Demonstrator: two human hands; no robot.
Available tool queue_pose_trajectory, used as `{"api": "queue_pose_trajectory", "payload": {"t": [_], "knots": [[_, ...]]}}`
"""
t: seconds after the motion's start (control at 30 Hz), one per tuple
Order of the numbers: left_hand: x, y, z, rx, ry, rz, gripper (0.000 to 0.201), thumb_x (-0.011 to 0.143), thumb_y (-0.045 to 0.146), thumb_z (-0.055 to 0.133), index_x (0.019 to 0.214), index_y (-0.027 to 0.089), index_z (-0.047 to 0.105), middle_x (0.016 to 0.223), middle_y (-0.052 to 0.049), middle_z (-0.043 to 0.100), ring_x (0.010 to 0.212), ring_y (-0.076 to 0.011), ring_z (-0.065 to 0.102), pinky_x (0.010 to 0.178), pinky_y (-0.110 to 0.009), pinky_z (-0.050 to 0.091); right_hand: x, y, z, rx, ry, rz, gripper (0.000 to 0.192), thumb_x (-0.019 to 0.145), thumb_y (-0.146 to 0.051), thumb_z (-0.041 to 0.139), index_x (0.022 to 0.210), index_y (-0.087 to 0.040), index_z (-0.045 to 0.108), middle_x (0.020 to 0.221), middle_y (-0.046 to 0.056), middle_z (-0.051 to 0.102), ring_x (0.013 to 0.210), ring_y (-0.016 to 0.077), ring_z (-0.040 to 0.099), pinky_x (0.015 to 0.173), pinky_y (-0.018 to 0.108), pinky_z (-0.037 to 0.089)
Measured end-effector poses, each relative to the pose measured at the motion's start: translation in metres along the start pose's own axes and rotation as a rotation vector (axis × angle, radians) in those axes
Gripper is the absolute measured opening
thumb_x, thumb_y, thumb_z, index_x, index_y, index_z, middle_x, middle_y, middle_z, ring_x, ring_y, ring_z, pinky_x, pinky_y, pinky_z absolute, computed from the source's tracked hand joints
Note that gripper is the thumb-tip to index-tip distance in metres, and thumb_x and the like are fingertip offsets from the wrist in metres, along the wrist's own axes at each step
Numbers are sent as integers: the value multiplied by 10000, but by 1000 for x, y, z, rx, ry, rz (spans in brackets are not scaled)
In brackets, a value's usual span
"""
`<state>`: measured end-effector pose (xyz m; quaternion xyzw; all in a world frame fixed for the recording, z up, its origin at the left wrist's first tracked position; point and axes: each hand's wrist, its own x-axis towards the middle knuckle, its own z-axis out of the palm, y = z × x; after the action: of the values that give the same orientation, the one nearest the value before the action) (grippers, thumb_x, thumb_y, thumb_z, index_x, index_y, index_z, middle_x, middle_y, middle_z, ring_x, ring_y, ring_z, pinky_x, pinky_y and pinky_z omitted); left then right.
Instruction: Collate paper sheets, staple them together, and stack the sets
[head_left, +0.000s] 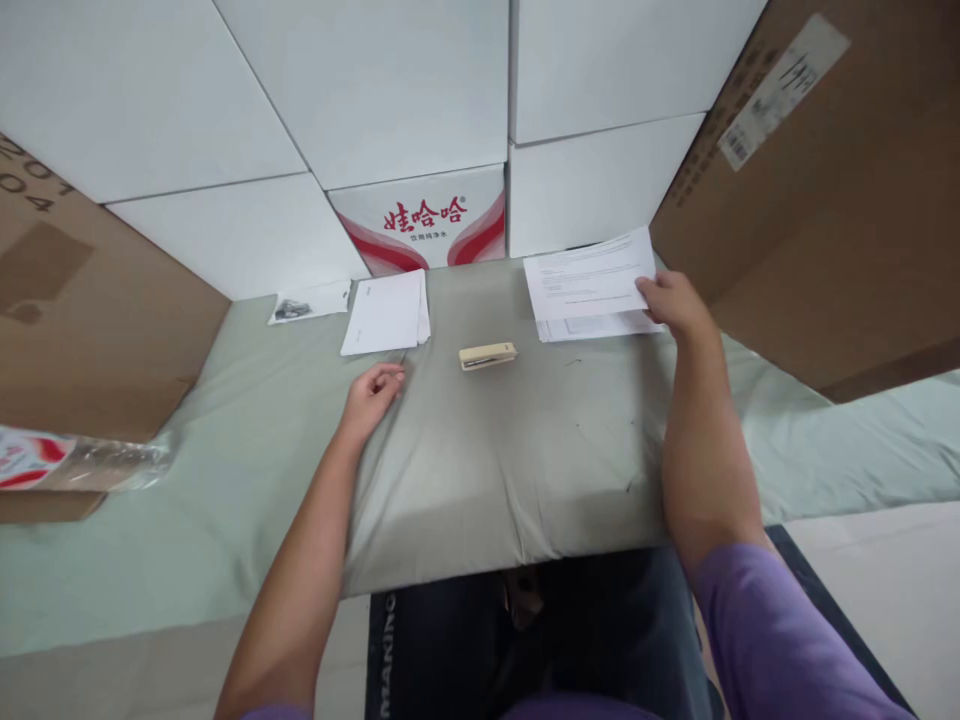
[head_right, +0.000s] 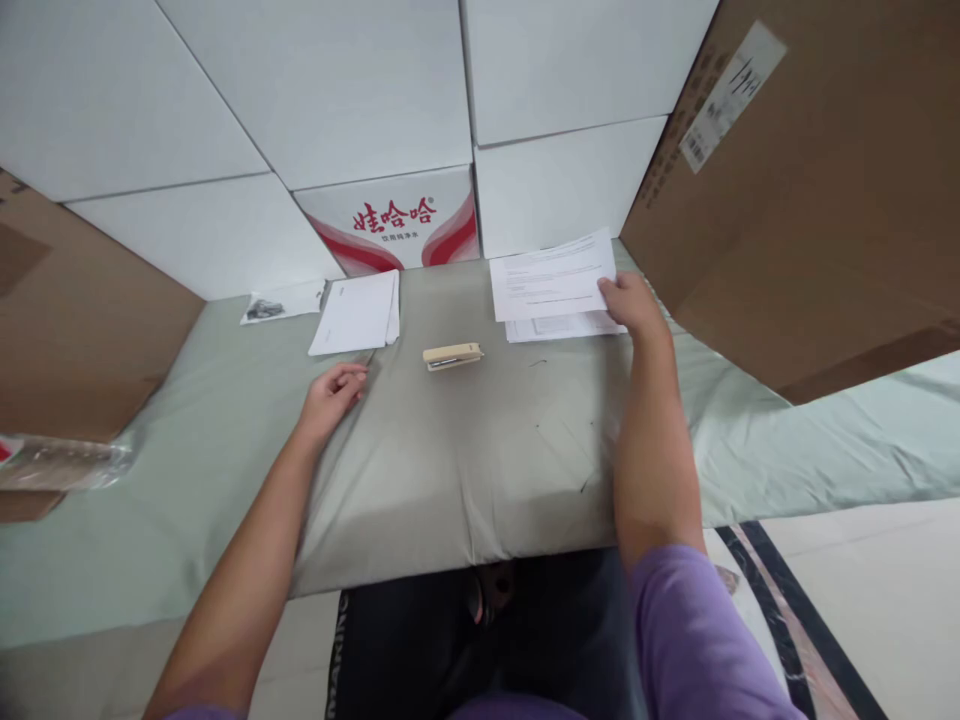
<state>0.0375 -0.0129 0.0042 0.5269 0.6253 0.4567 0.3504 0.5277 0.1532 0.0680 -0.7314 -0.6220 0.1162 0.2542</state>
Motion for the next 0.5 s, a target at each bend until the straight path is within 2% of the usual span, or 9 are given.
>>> {"api": "queue_pose_trajectory", "payload": {"t": [0.1, 0.2, 0.5], "knots": [[1, -4, -1, 23, 6, 10, 344, 742, 445, 712, 955, 174, 702, 519, 66, 439, 487, -103, 385, 494, -233, 255, 9, 17, 1, -17, -67, 29, 244, 940, -293, 561, 765, -139, 633, 729, 102, 619, 663, 178, 551, 670, 356, 425], [0, -4, -2, 28, 13, 12, 341, 727, 453, 721, 931, 180, 709, 511, 78, 369, 484, -101, 324, 504, -242, 224, 15, 31, 3, -82, -80, 8, 191, 909, -252, 579, 760, -152, 645, 794, 118, 642, 720, 205, 563, 704, 364, 426], [-2, 1, -1, 64, 3, 10, 314, 757, 456, 694, 913, 183, 698, 532, 85, 315, 496, -96, 262, 511, -252, 183, 19, 46, 22, -40, 6, 9, 163, 929, -238, 557, 864, -145, 674, 918, 147, 688, 791, 206, 579, 715, 333, 411]]}}
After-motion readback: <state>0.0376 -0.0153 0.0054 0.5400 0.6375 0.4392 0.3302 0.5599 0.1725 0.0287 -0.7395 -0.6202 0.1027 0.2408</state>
